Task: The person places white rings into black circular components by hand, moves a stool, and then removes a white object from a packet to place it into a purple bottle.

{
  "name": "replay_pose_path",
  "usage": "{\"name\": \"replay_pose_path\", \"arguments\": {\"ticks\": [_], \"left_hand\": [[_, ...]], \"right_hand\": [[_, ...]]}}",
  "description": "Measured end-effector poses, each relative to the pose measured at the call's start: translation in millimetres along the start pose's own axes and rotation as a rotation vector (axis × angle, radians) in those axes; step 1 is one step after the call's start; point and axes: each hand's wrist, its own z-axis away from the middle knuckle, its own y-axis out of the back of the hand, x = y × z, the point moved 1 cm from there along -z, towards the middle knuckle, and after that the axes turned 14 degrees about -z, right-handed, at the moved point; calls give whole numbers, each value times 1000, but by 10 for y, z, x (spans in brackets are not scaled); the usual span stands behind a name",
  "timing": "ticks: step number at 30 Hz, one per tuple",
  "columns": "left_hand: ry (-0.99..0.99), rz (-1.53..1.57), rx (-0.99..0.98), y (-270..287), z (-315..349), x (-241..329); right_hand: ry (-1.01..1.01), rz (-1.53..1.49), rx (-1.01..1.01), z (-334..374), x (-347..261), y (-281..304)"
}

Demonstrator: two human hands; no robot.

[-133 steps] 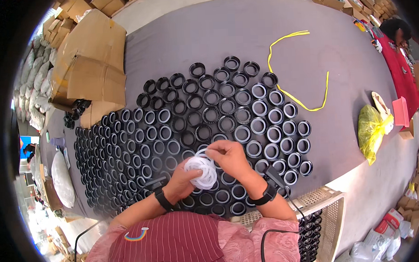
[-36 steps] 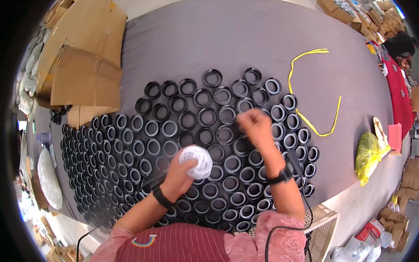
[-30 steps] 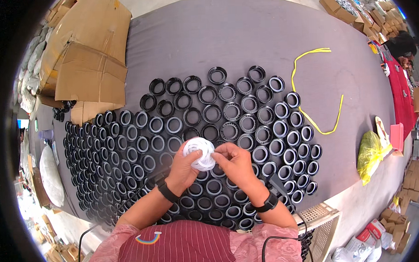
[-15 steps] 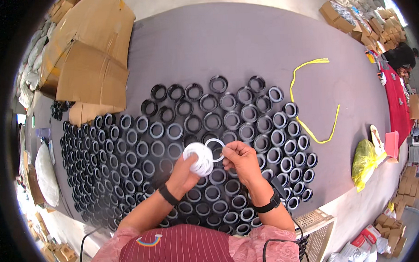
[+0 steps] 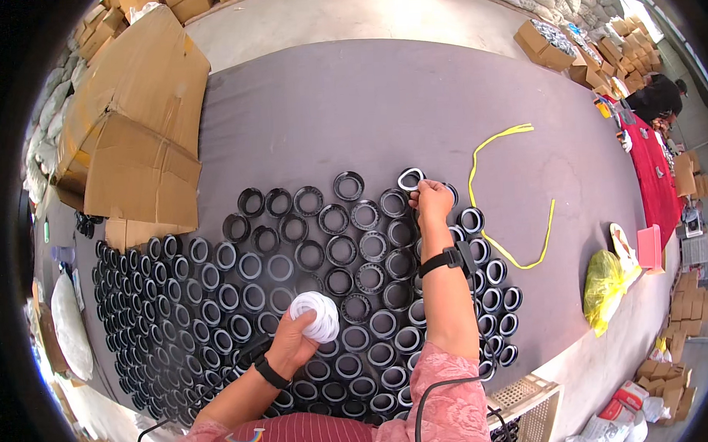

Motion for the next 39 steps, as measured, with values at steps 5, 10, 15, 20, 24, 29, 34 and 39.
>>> {"name": "replay_pose_path", "arguments": {"ticks": [5,10,15,20,24,29,34,39], "left_hand": [[-16,6,-18,42,-15,14],[-18,11,-28,64,5,3],[-5,5,-29,53,46,-7],[-28,-47,-30,-2,-4,46],[-73,-68,-54,-91,-6,107],[-64,-28,-143,-212,76,93],[-155,-206,-118,-130,138,-28],[-132,-258,-10,-196,238,-110]], "right_hand": [[-11,12,47,-191,33,-9],[90,405,83,-266,27,61],[550,947,57,-267,81,106],[606,868,-27,151,-88,-41],[374,464,-486,881,91,11],[-303,396,-833,2104,-29,220],[-3,313,-810,2326,331,379],[278,491,-702,2692,-53,476]]}}
